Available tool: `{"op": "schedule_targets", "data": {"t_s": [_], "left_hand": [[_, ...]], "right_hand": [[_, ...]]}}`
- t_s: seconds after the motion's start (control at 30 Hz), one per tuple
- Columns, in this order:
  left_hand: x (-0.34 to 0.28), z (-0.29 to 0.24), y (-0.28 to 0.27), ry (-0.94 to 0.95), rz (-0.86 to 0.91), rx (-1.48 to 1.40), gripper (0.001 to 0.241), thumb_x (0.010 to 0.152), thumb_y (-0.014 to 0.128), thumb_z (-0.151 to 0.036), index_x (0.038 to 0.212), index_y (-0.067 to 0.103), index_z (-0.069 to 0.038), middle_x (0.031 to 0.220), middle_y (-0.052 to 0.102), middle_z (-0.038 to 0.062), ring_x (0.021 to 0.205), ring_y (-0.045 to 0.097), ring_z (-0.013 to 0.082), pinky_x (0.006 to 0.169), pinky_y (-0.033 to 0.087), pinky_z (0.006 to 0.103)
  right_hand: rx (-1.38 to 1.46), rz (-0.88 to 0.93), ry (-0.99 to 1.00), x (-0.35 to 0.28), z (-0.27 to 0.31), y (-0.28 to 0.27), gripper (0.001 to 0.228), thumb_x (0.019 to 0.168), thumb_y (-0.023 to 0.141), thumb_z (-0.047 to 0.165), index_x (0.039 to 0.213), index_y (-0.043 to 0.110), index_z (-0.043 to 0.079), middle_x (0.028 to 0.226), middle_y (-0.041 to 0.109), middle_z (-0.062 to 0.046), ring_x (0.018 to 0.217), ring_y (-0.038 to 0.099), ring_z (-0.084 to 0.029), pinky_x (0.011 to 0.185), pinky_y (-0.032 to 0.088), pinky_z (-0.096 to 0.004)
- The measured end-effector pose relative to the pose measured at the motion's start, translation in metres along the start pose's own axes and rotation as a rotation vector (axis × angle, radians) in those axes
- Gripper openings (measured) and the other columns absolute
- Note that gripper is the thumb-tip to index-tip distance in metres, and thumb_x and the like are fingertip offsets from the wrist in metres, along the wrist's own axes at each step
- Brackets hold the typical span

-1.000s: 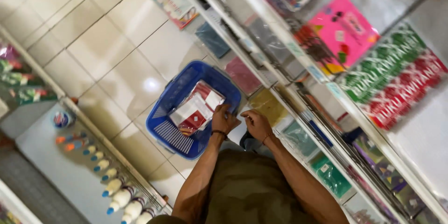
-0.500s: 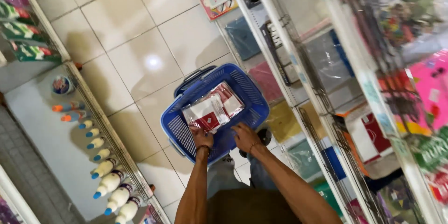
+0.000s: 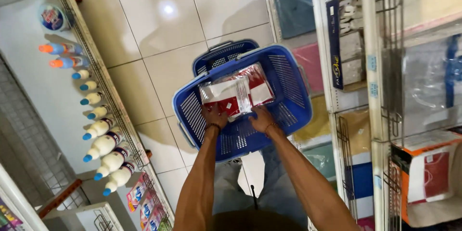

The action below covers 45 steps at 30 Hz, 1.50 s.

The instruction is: Selecting various notebooks and drawing books from supermarket shelves and placing them into a shopping basket.

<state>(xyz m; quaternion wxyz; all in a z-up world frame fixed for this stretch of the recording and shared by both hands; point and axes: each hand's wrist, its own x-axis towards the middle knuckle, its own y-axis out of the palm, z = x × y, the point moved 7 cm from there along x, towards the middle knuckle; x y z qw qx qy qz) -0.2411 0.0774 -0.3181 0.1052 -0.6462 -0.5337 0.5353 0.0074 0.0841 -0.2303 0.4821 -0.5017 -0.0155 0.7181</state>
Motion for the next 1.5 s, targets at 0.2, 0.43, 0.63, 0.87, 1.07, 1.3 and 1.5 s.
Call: {"op": "schedule_targets", "data": {"t_s": [0.2, 0.43, 0.63, 0.87, 1.07, 1.3, 1.5], "left_hand": [[0.029, 0.025, 0.023, -0.023, 0.112, 0.056, 0.061, 0.082, 0.074, -0.043, 0.135, 0.068, -0.014, 0.158, 0.015, 0.041, 0.147, 0.011, 0.0553, 0.123, 0.011, 0.0517], [0.032, 0.038, 0.022, -0.241, 0.185, -0.376, 0.050, 0.081, 0.071, -0.037, 0.122, 0.074, -0.008, 0.131, 0.068, 0.020, 0.122, 0.066, 0.0335, 0.106, 0.051, 0.0370], [0.006, 0.023, 0.024, -0.284, 0.241, -0.615, 0.057, 0.087, 0.068, -0.030, 0.138, 0.061, -0.006, 0.124, 0.071, 0.016, 0.112, 0.067, 0.0272, 0.096, 0.052, 0.0352], [-0.025, 0.021, 0.071, -0.105, 0.256, -0.717, 0.040, 0.093, 0.065, -0.020, 0.129, 0.067, -0.002, 0.123, 0.073, 0.013, 0.111, 0.069, 0.0204, 0.097, 0.053, 0.0324], [-0.067, -0.031, -0.004, 0.027, 0.183, -0.572, 0.036, 0.097, 0.064, -0.024, 0.124, 0.069, -0.001, 0.120, 0.075, 0.016, 0.111, 0.068, 0.0250, 0.100, 0.050, 0.0347], [-0.061, -0.092, -0.042, 0.005, 0.276, -0.807, 0.038, 0.104, 0.053, -0.029, 0.130, 0.062, -0.002, 0.117, 0.068, 0.014, 0.103, 0.061, 0.0262, 0.091, 0.048, 0.0391], [-0.047, -0.109, -0.032, -0.403, 0.521, -1.020, 0.016, 0.105, 0.058, -0.022, 0.108, 0.061, -0.007, 0.093, 0.050, 0.019, 0.081, 0.051, 0.0371, 0.072, 0.043, 0.0489]], "right_hand": [[0.016, 0.041, -0.002, 0.039, -0.030, 0.037, 0.059, 0.087, 0.076, 0.031, 0.138, 0.061, 0.006, 0.150, 0.039, -0.031, 0.137, 0.039, -0.046, 0.113, 0.037, -0.046], [0.095, 0.081, 0.094, 0.069, -0.058, 0.081, 0.054, 0.085, 0.078, 0.035, 0.130, 0.067, 0.006, 0.142, 0.052, -0.027, 0.131, 0.051, -0.040, 0.112, 0.042, -0.042], [0.526, 0.152, 0.120, 0.064, -0.056, 0.094, 0.035, 0.090, 0.065, 0.018, 0.119, 0.072, -0.001, 0.112, 0.077, -0.016, 0.106, 0.071, -0.025, 0.095, 0.053, -0.036], [0.528, 0.061, 0.048, 0.042, -0.039, 0.089, 0.037, 0.093, 0.058, 0.013, 0.124, 0.073, 0.002, 0.104, 0.080, -0.014, 0.095, 0.072, -0.025, 0.088, 0.056, -0.034], [0.740, -0.166, -0.087, -0.011, 0.002, 0.044, 0.038, 0.093, 0.060, 0.006, 0.129, 0.072, 0.002, 0.127, 0.071, -0.011, 0.113, 0.066, -0.020, 0.097, 0.051, -0.033], [1.352, -0.098, 0.087, -0.109, 0.055, -0.028, 0.038, 0.097, 0.052, 0.004, 0.132, 0.067, 0.004, 0.115, 0.058, -0.008, 0.103, 0.063, -0.022, 0.082, 0.067, -0.040], [1.347, -0.250, 0.010, -0.205, 0.071, -0.116, 0.034, 0.100, 0.058, 0.012, 0.131, 0.068, 0.003, 0.111, 0.064, -0.003, 0.089, 0.074, -0.017, 0.077, 0.064, -0.032]]}}
